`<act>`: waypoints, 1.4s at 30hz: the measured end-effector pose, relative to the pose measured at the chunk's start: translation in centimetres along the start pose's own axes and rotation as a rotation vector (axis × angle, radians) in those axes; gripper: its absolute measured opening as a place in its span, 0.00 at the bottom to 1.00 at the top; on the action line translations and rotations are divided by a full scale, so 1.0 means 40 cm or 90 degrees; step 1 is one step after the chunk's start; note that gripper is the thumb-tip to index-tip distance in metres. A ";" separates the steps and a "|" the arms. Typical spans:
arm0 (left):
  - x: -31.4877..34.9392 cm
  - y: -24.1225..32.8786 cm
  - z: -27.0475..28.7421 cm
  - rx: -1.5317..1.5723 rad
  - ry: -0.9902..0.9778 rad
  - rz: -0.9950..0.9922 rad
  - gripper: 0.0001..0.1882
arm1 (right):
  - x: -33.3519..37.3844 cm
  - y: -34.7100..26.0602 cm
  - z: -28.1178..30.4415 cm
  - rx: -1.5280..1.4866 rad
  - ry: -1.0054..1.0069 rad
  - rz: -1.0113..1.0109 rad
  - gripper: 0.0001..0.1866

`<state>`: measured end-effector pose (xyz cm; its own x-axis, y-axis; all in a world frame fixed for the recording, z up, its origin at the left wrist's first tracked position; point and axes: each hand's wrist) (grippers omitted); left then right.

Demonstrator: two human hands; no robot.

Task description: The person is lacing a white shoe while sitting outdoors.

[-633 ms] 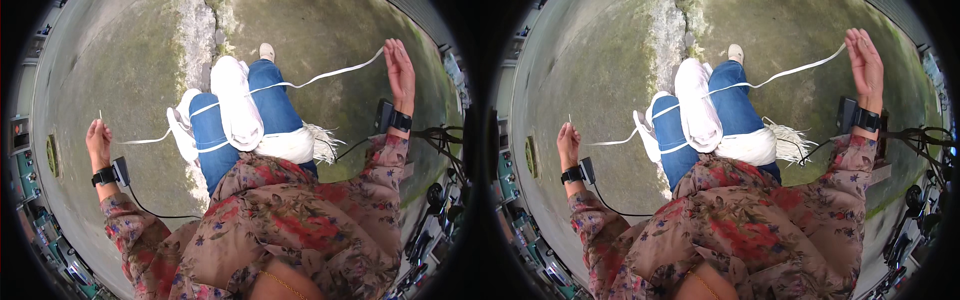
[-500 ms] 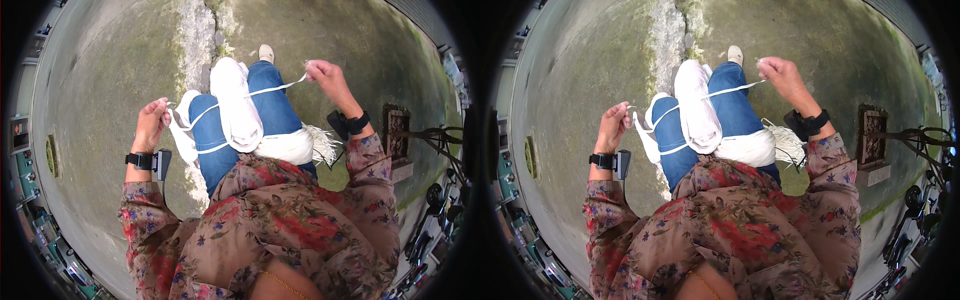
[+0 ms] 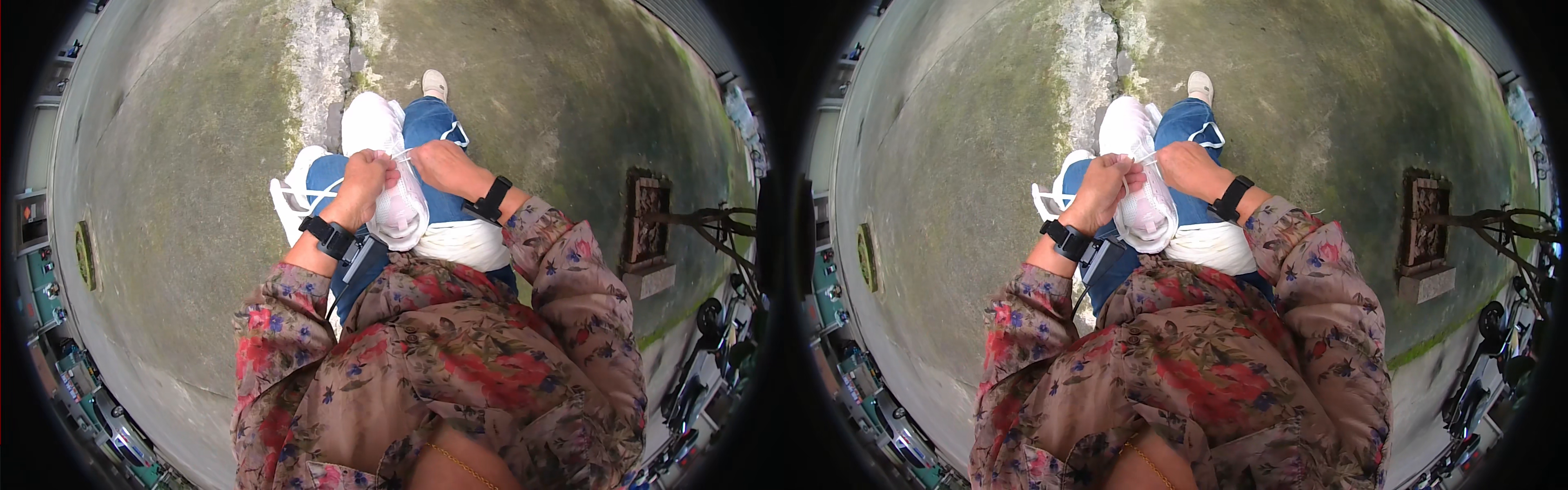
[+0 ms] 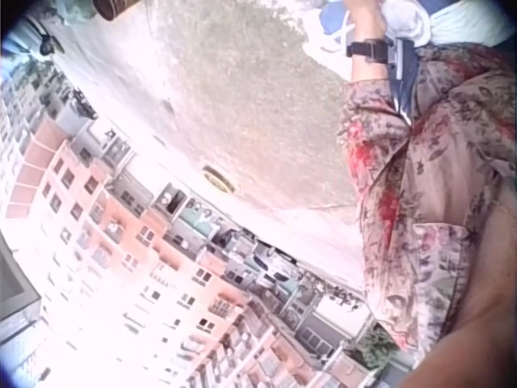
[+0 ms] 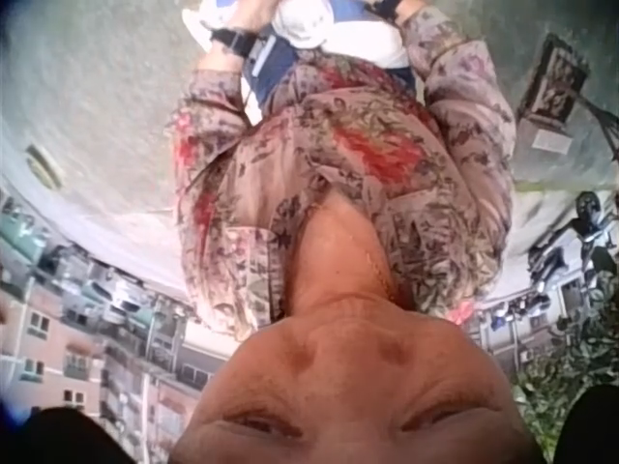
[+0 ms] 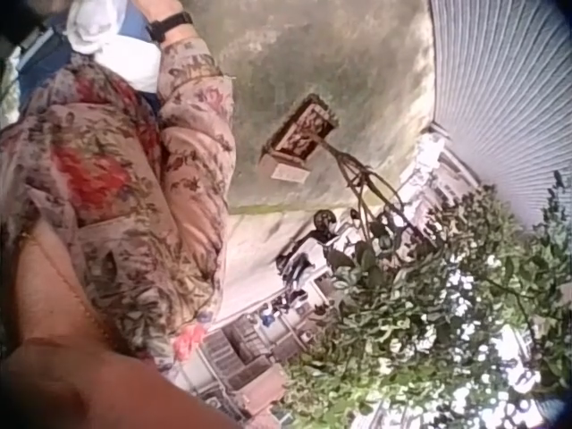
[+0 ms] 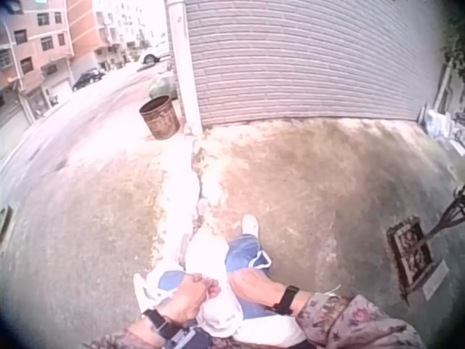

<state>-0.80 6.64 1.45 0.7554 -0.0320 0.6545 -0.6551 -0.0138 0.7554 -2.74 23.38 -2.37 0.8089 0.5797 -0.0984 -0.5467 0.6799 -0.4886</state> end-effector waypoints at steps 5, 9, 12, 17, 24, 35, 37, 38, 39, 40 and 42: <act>0.011 -0.004 -0.011 0.009 0.009 -0.030 0.10 | -0.010 0.011 -0.007 0.017 0.013 0.033 0.05; 0.016 -0.007 -0.016 0.022 0.028 -0.051 0.11 | -0.017 0.013 -0.005 0.023 -0.010 0.059 0.04; 0.010 -0.022 -0.013 0.034 0.031 -0.067 0.11 | -0.023 0.010 -0.011 0.040 -0.008 0.061 0.03; 0.009 -0.031 -0.015 0.046 0.038 -0.076 0.11 | -0.032 0.000 -0.022 0.094 0.021 0.084 0.04; -0.010 -0.057 -0.011 0.075 0.050 -0.141 0.09 | -0.047 -0.003 -0.034 0.125 -0.009 0.115 0.04; 0.008 -0.067 0.052 -0.454 0.130 -0.377 0.07 | 0.002 -0.035 -0.011 0.138 0.025 0.020 0.14; 0.005 -0.068 0.031 -0.549 0.143 -0.394 0.08 | 0.003 -0.043 -0.001 0.122 -0.005 0.019 0.15; 0.002 -0.067 0.020 -0.645 0.154 -0.412 0.08 | 0.005 -0.045 0.000 0.108 -0.033 0.018 0.15; 0.004 -0.059 0.008 -0.681 0.164 -0.421 0.08 | -0.001 -0.037 0.004 0.109 -0.034 0.017 0.15; -0.003 -0.057 -0.003 -0.679 0.164 -0.421 0.08 | -0.014 -0.025 0.009 0.060 -0.098 -0.010 0.15; -0.017 -0.060 -0.017 -0.810 0.170 -0.431 0.09 | -0.024 -0.011 0.013 0.012 -0.163 -0.036 0.14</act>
<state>0.26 7.35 -0.81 0.9795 -0.1950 0.0504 0.1669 0.9259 0.3389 -3.40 22.76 -1.63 0.7586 0.6337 0.1517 -0.5080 0.7210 -0.4713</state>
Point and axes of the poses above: each hand's wrist, its own x-axis away from the middle knuckle, its own z-axis out of the back of the hand, y = z × x, and after that the axes turned 3 degrees about y, right-handed
